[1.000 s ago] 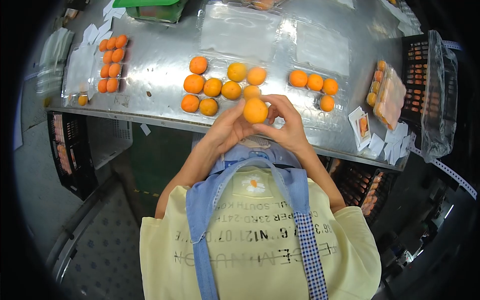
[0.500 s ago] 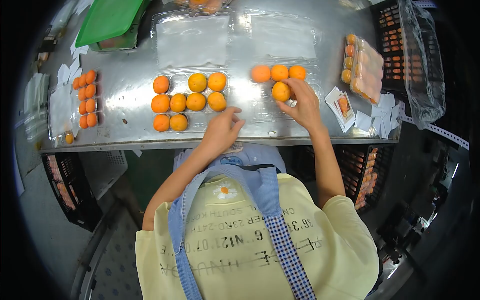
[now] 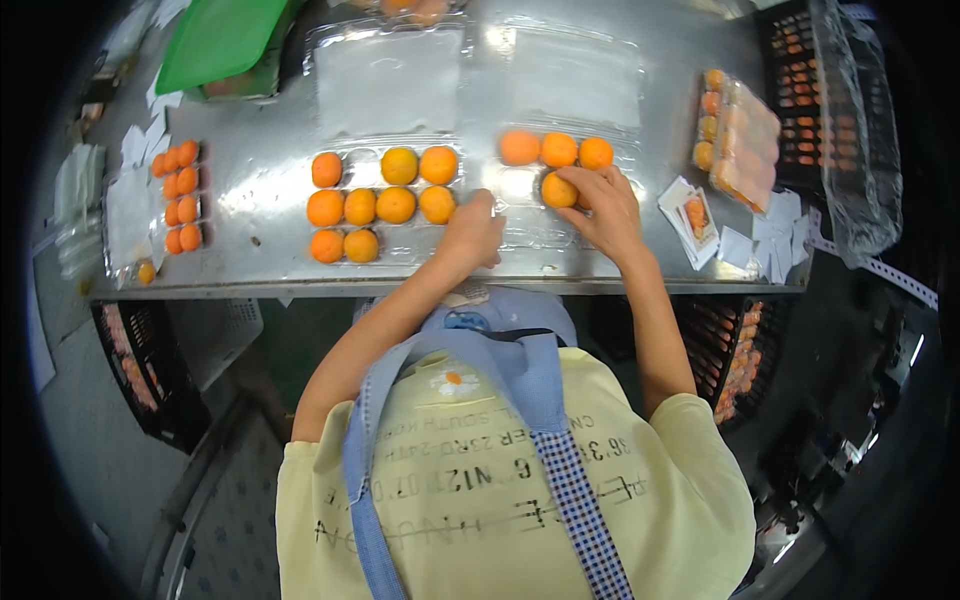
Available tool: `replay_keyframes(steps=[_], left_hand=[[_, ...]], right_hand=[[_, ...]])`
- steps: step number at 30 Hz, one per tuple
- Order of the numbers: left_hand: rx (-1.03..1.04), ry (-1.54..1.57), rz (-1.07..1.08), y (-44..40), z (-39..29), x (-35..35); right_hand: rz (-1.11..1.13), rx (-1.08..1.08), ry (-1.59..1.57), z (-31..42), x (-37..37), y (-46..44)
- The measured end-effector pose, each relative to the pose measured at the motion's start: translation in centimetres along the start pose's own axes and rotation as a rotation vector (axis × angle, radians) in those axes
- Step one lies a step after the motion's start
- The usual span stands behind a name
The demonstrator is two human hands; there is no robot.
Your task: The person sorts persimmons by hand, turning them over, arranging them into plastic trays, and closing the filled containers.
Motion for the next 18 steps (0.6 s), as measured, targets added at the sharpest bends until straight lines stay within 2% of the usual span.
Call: replay_keyframes(steps=[6, 10, 11, 14, 18], left_hand=[[0.074, -0.166, -0.053, 1.0, 0.8, -0.6], [0.251, -0.594, -0.163, 5.5, -0.3, -2.2], [0.175, -0.526, -0.151, 7.2, -0.9, -3.3], [0.452, -0.397, -0.537, 9.9, 2.8, -6.6], [0.31, -0.52, -1.068, 12.4, 7.8, -11.8]], right_hand=[[-0.044, 0.016, 0.004, 1.8, 0.6, 0.1], [-0.102, 0.012, -0.083, 4.0, -0.1, -0.7], [-0.113, -0.004, -0.117, 4.4, 0.0, -0.8], [-0.101, -0.058, -0.153, 5.4, 0.6, -1.1], [-0.044, -0.114, -0.175, 6.4, 2.1, -1.6]])
Point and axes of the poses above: each hand's wrist, its own y-axis away from the middle knuckle, its own x-axis out of the palm, z = x × y, the point moved 2 cm from there along -y, towards the middle knuckle, and after that the axes turned 6 degrees about z, right-handed, at the moved point
